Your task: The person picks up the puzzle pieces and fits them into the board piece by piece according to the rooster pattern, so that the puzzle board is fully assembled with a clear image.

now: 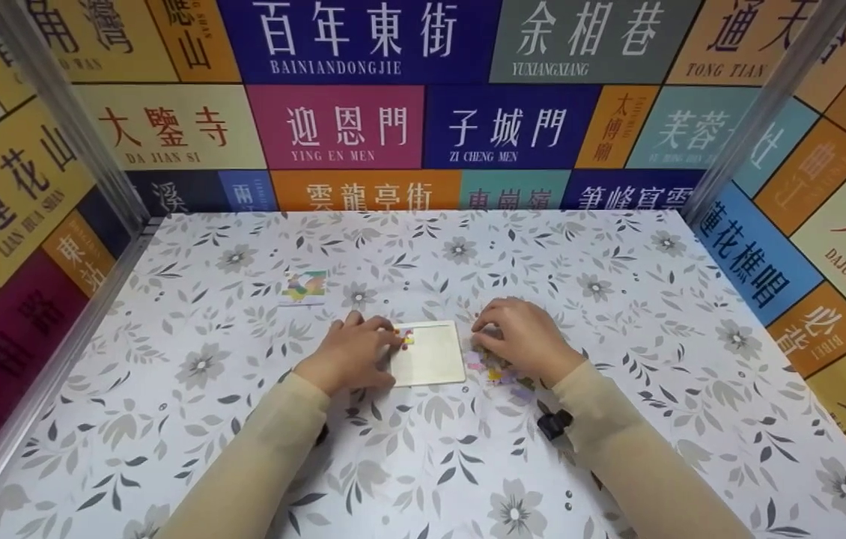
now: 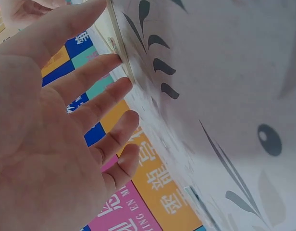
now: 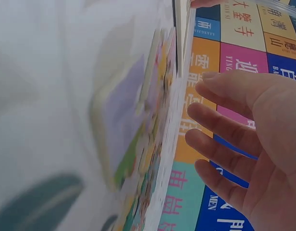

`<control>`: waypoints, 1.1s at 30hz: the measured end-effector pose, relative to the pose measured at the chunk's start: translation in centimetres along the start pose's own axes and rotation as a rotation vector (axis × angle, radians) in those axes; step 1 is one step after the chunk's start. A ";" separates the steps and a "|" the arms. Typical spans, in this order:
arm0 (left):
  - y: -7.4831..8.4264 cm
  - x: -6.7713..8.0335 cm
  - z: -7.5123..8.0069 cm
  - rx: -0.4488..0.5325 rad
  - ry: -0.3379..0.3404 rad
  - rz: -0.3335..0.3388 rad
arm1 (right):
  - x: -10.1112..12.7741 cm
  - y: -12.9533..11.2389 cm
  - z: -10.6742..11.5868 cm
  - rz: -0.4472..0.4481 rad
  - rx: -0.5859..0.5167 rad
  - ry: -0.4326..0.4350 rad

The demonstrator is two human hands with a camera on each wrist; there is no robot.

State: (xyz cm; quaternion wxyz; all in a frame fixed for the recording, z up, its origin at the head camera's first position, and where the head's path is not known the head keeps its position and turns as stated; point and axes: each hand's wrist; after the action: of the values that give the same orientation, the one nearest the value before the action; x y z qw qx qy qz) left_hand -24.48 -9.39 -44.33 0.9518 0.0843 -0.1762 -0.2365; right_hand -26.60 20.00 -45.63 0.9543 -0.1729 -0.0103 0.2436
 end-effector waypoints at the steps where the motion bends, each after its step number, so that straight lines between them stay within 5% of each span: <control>1: 0.0 0.0 0.0 -0.003 -0.003 0.007 | 0.1 0.2 0.0 0.006 -0.003 0.003; 33: 0.3 -0.4 -0.3 0.008 0.017 0.010 | 3.0 5.8 1.9 -0.038 0.012 -0.026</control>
State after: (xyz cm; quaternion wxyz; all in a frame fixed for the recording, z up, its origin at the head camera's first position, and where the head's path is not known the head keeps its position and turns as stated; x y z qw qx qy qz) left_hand -24.54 -8.88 -44.64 0.9541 0.0892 -0.1694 -0.2304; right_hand -26.87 26.77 -45.98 0.9596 -0.1636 -0.0243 0.2275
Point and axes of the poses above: each hand's wrist, its own x-axis away from the middle knuckle, its own z-axis out of the back of the hand, y = z × x, and after that the axes turned 6 degrees about -y, right-handed
